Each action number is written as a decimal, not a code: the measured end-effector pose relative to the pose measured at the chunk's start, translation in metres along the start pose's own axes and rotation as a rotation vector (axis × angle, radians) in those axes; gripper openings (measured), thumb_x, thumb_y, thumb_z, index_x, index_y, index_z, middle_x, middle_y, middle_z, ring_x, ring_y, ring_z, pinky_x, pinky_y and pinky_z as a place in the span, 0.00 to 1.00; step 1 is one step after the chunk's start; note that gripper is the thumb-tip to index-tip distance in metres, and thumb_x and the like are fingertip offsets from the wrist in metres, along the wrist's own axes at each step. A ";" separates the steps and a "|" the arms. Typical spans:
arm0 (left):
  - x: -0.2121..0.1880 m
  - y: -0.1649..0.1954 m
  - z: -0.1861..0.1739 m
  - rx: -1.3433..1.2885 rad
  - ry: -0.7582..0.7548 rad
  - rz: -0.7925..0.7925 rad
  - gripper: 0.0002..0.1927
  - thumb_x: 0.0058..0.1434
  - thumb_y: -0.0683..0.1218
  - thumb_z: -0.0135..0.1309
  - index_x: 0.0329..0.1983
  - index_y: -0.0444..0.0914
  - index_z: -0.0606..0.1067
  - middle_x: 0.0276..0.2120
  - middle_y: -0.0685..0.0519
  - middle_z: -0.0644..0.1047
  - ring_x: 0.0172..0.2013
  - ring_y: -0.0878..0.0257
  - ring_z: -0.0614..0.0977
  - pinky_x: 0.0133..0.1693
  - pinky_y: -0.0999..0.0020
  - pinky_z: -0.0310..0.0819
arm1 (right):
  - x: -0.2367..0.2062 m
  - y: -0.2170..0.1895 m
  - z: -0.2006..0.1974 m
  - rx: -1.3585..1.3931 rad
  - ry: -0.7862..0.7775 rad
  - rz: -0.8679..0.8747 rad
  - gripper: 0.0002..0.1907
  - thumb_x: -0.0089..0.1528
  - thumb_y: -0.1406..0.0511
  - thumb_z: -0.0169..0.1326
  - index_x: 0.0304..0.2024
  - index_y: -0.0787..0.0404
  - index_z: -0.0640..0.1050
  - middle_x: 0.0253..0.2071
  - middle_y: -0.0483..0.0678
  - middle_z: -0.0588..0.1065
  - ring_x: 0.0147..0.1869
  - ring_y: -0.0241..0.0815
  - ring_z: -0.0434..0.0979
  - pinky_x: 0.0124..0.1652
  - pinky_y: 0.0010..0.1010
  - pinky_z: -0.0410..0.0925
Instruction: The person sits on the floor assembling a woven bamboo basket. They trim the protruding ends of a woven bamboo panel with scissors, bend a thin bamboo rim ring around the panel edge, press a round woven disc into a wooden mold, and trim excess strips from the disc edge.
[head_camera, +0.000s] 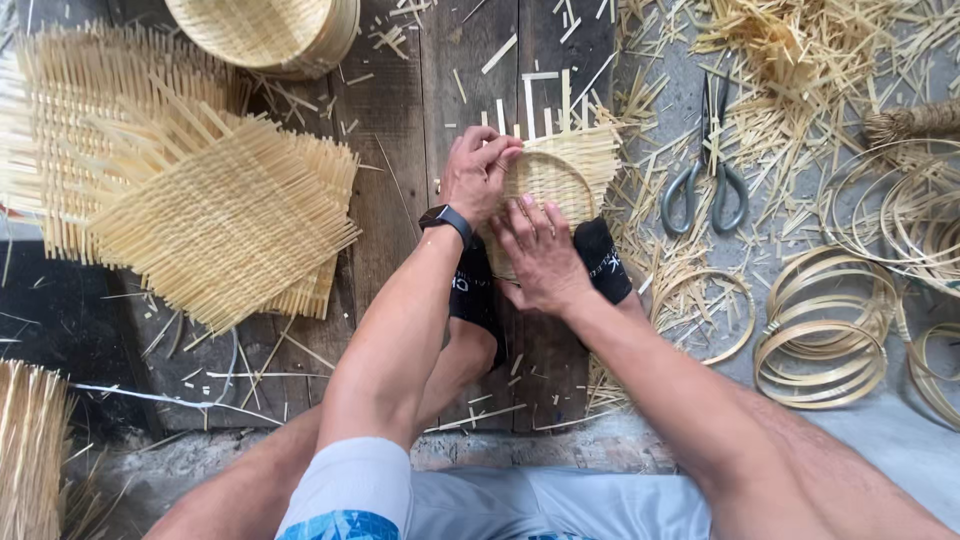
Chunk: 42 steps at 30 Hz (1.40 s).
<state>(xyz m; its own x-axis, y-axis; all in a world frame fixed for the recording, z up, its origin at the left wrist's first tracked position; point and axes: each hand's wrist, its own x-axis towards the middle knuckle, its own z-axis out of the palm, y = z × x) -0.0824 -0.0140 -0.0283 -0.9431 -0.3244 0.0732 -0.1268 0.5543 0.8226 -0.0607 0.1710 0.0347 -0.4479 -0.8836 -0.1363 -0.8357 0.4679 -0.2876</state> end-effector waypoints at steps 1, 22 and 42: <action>0.000 0.001 -0.002 0.004 -0.020 0.002 0.10 0.67 0.51 0.57 0.45 0.45 0.84 0.43 0.52 0.75 0.45 0.55 0.75 0.49 0.60 0.73 | 0.002 0.009 -0.009 0.095 0.097 -0.049 0.39 0.56 0.53 0.60 0.66 0.63 0.70 0.66 0.61 0.63 0.73 0.60 0.59 0.68 0.56 0.53; -0.002 0.015 -0.007 -0.295 -0.167 -0.365 0.24 0.54 0.54 0.71 0.49 0.37 0.81 0.41 0.55 0.84 0.42 0.68 0.84 0.45 0.73 0.77 | 0.028 0.138 -0.050 0.989 0.494 0.445 0.17 0.73 0.59 0.47 0.49 0.63 0.82 0.43 0.46 0.81 0.45 0.36 0.80 0.47 0.27 0.72; -0.105 0.077 -0.005 0.272 -0.310 0.331 0.18 0.68 0.53 0.59 0.60 0.47 0.74 0.51 0.51 0.73 0.52 0.56 0.76 0.54 0.55 0.70 | -0.141 0.229 0.008 0.143 0.241 0.757 0.35 0.54 0.52 0.69 0.56 0.67 0.75 0.50 0.62 0.76 0.54 0.60 0.75 0.53 0.45 0.68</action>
<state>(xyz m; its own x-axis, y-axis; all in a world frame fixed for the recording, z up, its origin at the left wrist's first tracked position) 0.0082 0.0591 0.0304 -0.9877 0.1206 0.0998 0.1565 0.7809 0.6047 -0.1862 0.4027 -0.0197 -0.9461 -0.2924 -0.1389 -0.2365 0.9174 -0.3201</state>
